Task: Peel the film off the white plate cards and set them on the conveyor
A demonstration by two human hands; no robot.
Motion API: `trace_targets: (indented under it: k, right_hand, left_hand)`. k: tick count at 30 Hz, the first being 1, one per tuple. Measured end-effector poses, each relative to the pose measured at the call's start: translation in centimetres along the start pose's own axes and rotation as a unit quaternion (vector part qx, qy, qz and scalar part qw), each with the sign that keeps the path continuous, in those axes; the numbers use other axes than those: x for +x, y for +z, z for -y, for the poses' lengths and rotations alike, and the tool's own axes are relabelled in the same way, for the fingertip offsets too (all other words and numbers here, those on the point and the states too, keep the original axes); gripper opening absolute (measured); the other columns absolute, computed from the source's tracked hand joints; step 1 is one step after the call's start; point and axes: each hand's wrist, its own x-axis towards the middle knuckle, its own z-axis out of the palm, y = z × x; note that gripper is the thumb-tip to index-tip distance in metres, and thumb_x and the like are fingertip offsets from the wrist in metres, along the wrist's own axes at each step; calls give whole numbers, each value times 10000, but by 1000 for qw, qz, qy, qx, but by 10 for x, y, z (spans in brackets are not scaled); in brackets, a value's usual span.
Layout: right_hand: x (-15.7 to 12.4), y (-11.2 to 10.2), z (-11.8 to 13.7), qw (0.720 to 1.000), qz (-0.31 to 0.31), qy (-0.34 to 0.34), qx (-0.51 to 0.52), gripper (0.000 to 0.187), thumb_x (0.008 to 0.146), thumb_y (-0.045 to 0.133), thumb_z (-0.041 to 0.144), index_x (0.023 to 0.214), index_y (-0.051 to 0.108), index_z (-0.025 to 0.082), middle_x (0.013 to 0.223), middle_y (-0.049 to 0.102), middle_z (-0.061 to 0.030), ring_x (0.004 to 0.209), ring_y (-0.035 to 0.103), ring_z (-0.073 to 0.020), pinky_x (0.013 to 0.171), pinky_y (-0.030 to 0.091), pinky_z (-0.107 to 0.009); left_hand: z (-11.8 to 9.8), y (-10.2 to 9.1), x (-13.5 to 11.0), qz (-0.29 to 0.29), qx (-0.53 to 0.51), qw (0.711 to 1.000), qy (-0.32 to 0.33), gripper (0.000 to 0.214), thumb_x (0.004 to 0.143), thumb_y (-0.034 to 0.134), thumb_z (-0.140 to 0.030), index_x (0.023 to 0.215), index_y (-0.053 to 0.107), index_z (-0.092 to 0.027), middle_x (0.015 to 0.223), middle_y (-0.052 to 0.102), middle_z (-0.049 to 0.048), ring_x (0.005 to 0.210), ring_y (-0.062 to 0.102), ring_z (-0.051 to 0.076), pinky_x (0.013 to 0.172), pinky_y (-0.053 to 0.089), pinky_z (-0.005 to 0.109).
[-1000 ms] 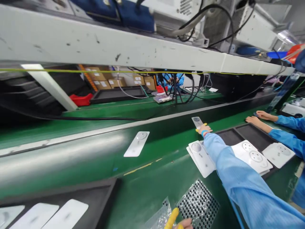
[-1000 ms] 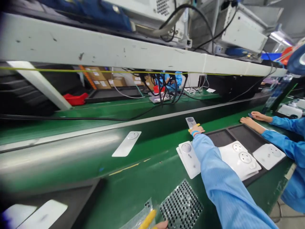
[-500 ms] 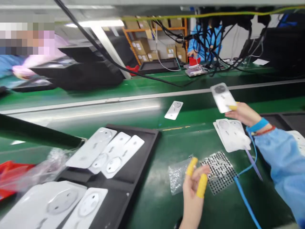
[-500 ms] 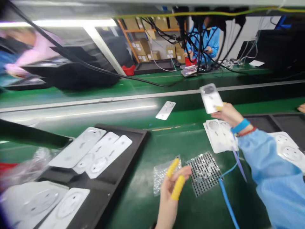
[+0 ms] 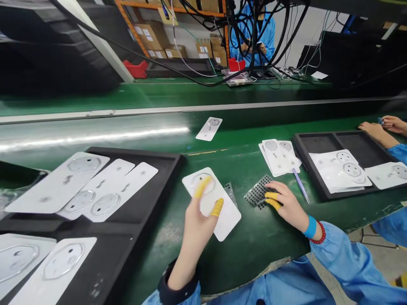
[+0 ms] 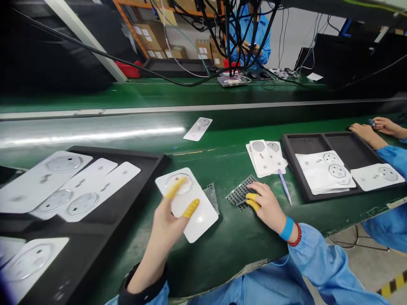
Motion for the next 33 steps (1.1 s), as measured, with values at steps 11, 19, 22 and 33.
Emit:
trace_targets:
  k: [11, 19, 22, 33]
  right_hand:
    - [24, -15, 39, 992, 48, -89, 75, 266, 922, 624, 280, 1180, 637, 221, 1171, 637, -120, 1092, 586, -247, 926, 532, -468]
    - [29, 5, 51, 988, 52, -52, 137, 112, 945, 571, 190, 1006, 665, 187, 954, 663, -74, 838, 657, -158, 712, 580, -279]
    - [23, 10, 51, 990, 57, -74, 106, 137, 952, 544, 169, 1024, 660, 172, 994, 667, -98, 863, 664, -170, 720, 592, -292]
    - [20, 19, 41, 973, 120, -189, -59, 188, 929, 426, 106, 1049, 571, 111, 1022, 670, -187, 922, 680, -257, 735, 614, -380]
  left_hand:
    - [-3, 41, -16, 159, -96, 975, -122, 322, 745, 716, -443, 713, 774, -128, 724, 756, 85, 712, 674, 245, 654, 521, 309]
    - [1, 42, -25, 158, -149, 958, -188, 251, 704, 773, -387, 662, 760, -140, 657, 736, 49, 625, 638, 200, 596, 490, 273]
    - [3, 44, -29, 158, -183, 942, -232, 273, 711, 756, -399, 680, 746, -128, 644, 729, 53, 566, 634, 181, 575, 494, 273]
    - [10, 43, -30, 146, -179, 938, -258, 273, 701, 699, -401, 698, 724, -129, 625, 700, 49, 591, 630, 200, 540, 474, 272]
